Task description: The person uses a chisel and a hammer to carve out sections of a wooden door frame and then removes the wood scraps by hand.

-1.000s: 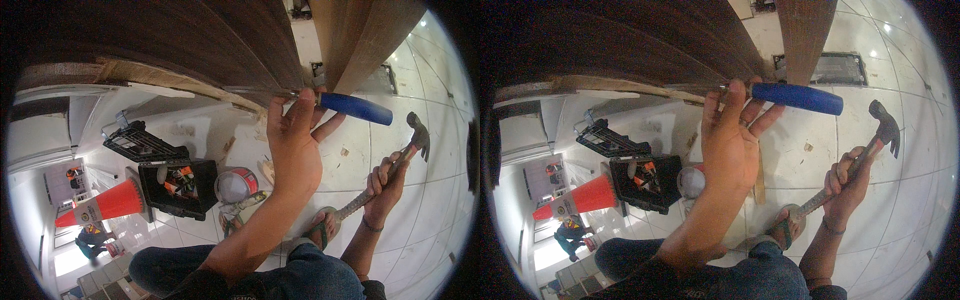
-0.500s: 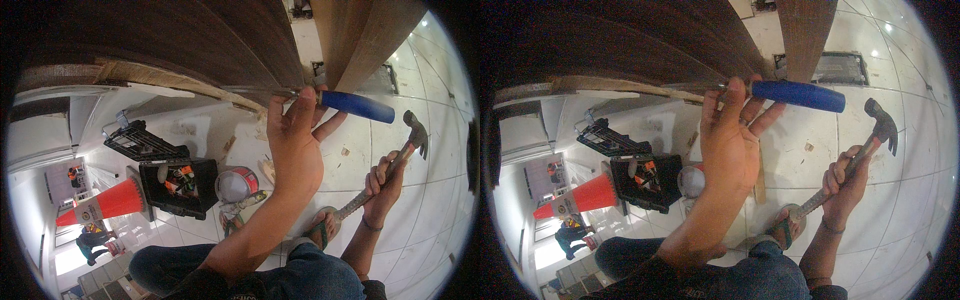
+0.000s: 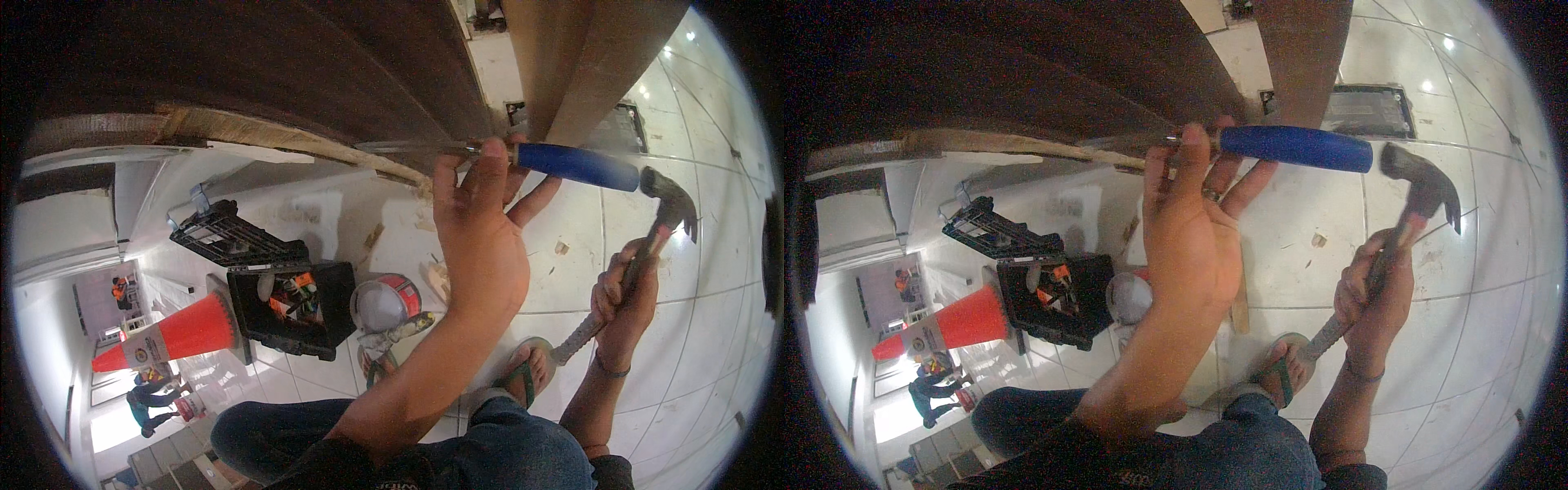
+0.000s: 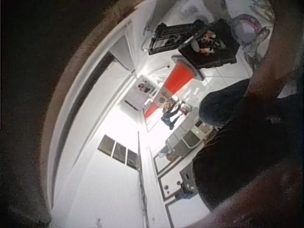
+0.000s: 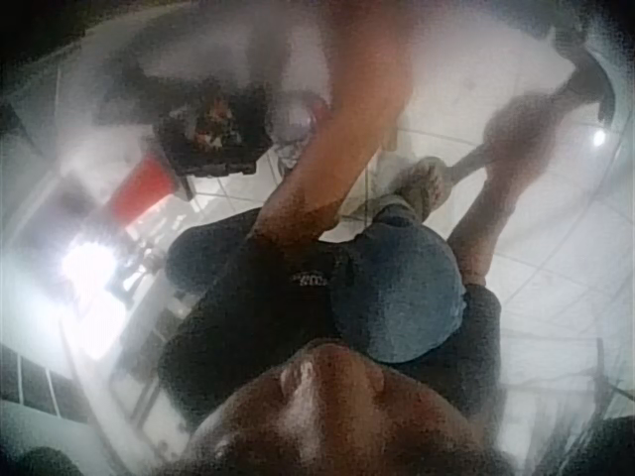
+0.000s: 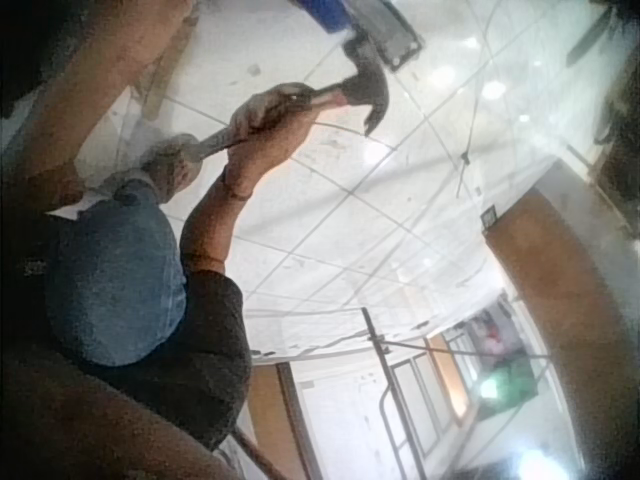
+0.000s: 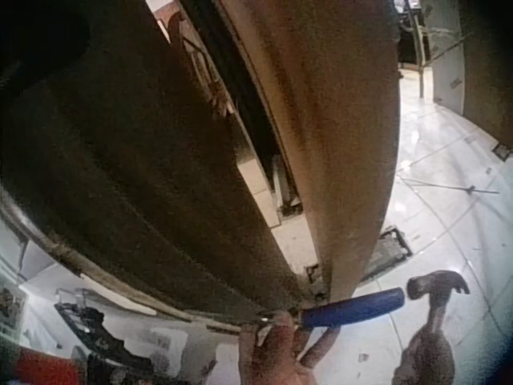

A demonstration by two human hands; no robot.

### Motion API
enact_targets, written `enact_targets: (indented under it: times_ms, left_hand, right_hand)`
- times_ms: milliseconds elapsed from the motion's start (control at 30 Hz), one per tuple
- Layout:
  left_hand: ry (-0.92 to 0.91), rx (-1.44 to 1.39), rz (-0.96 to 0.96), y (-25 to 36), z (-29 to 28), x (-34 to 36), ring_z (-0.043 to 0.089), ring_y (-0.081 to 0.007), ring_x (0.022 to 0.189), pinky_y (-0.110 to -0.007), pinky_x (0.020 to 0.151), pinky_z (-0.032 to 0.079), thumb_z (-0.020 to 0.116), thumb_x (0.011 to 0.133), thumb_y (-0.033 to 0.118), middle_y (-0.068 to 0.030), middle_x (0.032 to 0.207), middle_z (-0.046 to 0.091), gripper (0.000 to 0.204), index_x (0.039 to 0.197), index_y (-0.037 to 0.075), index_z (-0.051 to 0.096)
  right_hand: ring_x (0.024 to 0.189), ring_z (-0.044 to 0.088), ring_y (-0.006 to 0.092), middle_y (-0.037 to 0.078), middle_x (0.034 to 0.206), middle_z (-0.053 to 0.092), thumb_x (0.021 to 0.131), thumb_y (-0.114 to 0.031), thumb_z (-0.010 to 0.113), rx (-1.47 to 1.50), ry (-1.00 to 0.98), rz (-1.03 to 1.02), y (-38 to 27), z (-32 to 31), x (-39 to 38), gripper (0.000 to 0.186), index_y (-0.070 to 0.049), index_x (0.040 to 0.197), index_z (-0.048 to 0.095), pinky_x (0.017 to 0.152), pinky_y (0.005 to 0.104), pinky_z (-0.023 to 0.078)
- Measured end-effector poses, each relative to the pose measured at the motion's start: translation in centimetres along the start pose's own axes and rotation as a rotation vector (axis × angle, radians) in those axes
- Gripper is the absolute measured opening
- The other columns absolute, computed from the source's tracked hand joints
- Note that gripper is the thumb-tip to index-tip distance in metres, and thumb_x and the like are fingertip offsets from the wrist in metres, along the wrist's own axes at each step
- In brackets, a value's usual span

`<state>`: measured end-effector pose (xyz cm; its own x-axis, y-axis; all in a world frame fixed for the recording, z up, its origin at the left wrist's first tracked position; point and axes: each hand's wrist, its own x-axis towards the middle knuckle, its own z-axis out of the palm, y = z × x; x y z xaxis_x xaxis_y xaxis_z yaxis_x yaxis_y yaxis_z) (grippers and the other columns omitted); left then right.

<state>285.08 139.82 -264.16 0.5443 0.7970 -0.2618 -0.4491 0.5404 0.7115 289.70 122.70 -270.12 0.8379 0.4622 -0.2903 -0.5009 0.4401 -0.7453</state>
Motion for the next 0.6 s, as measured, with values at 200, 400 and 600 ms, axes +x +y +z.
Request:
enact_targets:
  times_ms: [200, 400, 600]
  left_hand:
    - [-0.003, -0.013, 0.014, -1.0, 0.6, 0.2, 0.062, -0.0258, 0.105, -0.046, 0.085, 0.059, 0.071, 0.088, 0.021, -0.0118, 0.112, 0.062, 0.039, 0.117, 0.009, 0.049]
    - [0.04, -0.036, 0.071, -1.1, 0.0, 0.7, 0.063, -0.0241, 0.102, -0.045, 0.086, 0.059, 0.065, 0.093, 0.021, -0.0118, 0.11, 0.062, 0.034, 0.117, 0.007, 0.046]
    - [0.066, 0.049, 0.105, 3.5, -3.7, 2.0, 0.063, -0.0227, 0.102, -0.043, 0.086, 0.06, 0.066, 0.093, 0.021, -0.0122, 0.11, 0.061, 0.039, 0.122, 0.008, 0.043]
  right_hand:
    - [0.037, 0.028, 0.0033, -0.003, 0.06, 0.042, 0.103, -0.045, 0.038, 0.068, 0.106, -0.035, -0.9, -0.1, 0.6, 0.038, -0.009, 0.102, 0.05, 0.03, 0.0194, 0.023]
    - [0.038, 0.025, 0.0026, -0.003, 0.066, 0.044, 0.104, -0.042, 0.038, -0.113, -0.094, -0.059, 0.1, -1.6, 1.4, 0.034, -0.01, 0.106, 0.049, 0.029, 0.0175, 0.023]
    - [0.037, 0.023, 0.0024, -0.003, 0.062, 0.038, 0.104, -0.04, 0.038, 0.132, 0.047, -0.155, 0.2, 0.3, 2.0, 0.032, -0.01, 0.104, 0.05, 0.03, 0.0175, 0.023]
